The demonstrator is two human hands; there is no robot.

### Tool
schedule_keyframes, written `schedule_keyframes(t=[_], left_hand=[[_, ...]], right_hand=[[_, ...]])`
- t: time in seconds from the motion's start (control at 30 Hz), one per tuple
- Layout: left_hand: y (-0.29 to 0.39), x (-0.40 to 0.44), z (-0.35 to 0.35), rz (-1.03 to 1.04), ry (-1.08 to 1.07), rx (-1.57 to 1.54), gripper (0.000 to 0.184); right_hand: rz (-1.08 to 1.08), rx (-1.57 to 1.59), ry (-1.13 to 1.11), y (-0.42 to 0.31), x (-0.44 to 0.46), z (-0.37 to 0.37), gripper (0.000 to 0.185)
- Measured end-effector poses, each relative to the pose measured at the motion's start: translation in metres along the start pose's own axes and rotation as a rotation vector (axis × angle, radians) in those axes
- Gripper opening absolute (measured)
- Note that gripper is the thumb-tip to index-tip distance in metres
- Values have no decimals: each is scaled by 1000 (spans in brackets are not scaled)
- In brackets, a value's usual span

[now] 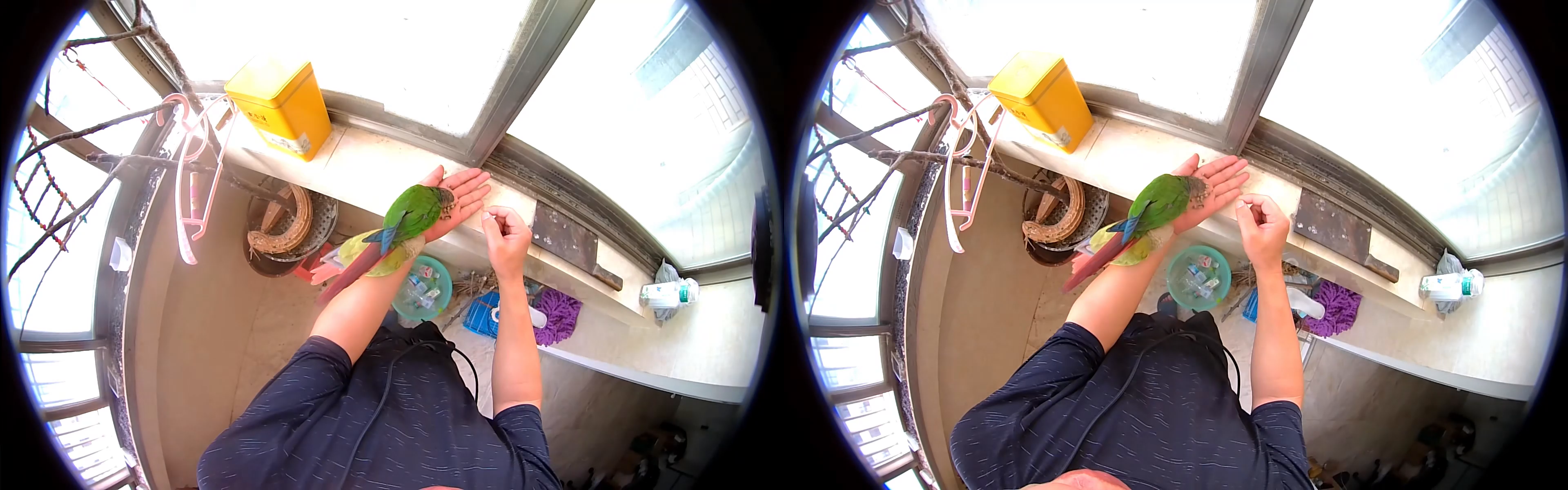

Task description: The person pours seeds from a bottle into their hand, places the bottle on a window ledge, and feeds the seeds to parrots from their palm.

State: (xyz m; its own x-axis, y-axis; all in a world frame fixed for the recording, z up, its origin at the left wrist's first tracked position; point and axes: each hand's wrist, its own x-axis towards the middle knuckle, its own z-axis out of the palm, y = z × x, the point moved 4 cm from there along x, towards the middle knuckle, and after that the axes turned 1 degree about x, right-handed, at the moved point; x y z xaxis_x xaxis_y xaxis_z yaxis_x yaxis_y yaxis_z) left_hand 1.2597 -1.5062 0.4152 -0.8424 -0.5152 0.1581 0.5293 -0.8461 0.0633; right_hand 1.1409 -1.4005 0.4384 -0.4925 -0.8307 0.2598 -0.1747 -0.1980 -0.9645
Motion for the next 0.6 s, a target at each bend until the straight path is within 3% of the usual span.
schedule_keyframes(t=[0.4, 0.6], left_hand=[[-2, 1, -3, 38, -13, 185, 76], [-1, 0, -1, 22, -24, 117, 75]], right_hand=[[-12, -23, 17, 4, 1, -2, 5], [-13, -16, 28, 1, 0, -1, 5]])
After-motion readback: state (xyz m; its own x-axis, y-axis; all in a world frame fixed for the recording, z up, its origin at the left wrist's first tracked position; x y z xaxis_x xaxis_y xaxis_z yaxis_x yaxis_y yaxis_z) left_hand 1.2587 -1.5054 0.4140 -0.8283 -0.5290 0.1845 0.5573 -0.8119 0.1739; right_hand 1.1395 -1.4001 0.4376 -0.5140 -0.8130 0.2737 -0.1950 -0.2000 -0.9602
